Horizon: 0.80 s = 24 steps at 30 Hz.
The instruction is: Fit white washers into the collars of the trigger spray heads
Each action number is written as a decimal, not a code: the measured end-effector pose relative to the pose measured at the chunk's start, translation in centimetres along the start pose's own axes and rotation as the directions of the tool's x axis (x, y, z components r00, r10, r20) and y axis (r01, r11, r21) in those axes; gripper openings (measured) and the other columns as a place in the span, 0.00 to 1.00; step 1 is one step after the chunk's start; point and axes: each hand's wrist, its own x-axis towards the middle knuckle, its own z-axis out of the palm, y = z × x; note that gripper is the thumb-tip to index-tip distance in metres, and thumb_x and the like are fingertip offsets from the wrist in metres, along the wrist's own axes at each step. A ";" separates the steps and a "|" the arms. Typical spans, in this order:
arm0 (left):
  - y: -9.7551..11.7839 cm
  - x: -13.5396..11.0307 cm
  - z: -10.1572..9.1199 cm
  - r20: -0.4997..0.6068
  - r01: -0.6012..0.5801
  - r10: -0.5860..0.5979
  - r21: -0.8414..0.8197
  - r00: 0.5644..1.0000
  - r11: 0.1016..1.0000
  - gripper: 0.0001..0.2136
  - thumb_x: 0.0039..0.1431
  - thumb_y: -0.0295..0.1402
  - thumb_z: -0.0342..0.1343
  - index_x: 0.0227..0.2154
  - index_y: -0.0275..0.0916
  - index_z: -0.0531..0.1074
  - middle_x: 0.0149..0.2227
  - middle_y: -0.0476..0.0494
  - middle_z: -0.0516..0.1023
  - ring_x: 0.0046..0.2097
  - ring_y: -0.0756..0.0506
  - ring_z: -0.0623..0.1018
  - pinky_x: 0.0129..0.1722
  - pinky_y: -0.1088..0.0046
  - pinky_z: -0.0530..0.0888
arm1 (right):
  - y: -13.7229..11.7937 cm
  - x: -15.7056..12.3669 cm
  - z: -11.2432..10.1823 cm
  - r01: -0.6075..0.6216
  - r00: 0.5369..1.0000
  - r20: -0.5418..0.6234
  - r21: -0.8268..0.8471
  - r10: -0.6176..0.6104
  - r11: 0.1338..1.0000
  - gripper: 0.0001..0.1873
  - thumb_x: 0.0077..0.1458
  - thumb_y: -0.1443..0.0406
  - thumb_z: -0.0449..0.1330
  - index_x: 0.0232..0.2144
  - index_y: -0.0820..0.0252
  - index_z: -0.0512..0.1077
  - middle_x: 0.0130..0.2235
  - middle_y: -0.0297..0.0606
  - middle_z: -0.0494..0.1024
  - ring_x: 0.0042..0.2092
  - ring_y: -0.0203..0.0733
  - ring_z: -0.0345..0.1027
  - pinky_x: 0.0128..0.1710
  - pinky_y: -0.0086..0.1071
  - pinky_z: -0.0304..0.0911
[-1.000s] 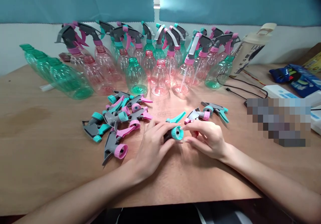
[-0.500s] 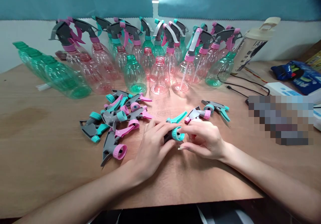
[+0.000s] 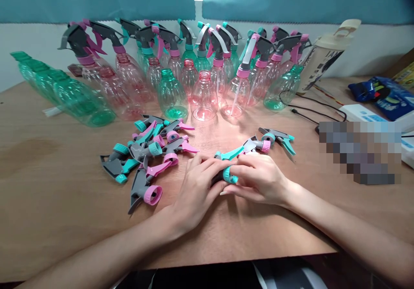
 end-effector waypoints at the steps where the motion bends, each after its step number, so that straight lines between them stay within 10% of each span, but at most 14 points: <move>1: 0.0 0.0 0.0 0.002 0.003 -0.003 -0.001 1.000 1.000 0.12 0.60 0.27 0.57 0.47 0.42 0.72 0.42 0.47 0.78 0.44 0.42 0.67 0.47 0.64 0.65 | 0.0 0.0 0.1 0.000 1.000 0.012 -0.018 0.000 1.000 0.17 0.61 0.55 0.55 0.27 0.61 0.73 0.23 0.32 0.64 0.24 0.34 0.55 0.25 0.28 0.54; 19: -0.2 0.3 -0.1 -0.056 0.119 -0.114 0.095 0.992 0.988 0.12 0.60 0.28 0.56 0.47 0.44 0.73 0.40 0.47 0.77 0.43 0.42 0.68 0.45 0.64 0.65 | -0.8 -0.7 1.3 -0.077 0.996 -0.041 0.042 0.079 0.996 0.13 0.64 0.61 0.53 0.27 0.59 0.68 0.26 0.32 0.67 0.28 0.34 0.59 0.29 0.29 0.57; 24: -0.4 0.4 -0.3 -0.083 0.121 -0.111 0.128 0.990 0.984 0.13 0.59 0.28 0.58 0.47 0.45 0.73 0.40 0.47 0.77 0.43 0.42 0.69 0.45 0.62 0.64 | -0.8 -0.6 1.3 -0.376 0.903 -0.080 0.324 0.421 0.868 0.15 0.58 0.57 0.59 0.27 0.57 0.60 0.23 0.28 0.64 0.23 0.32 0.59 0.23 0.27 0.57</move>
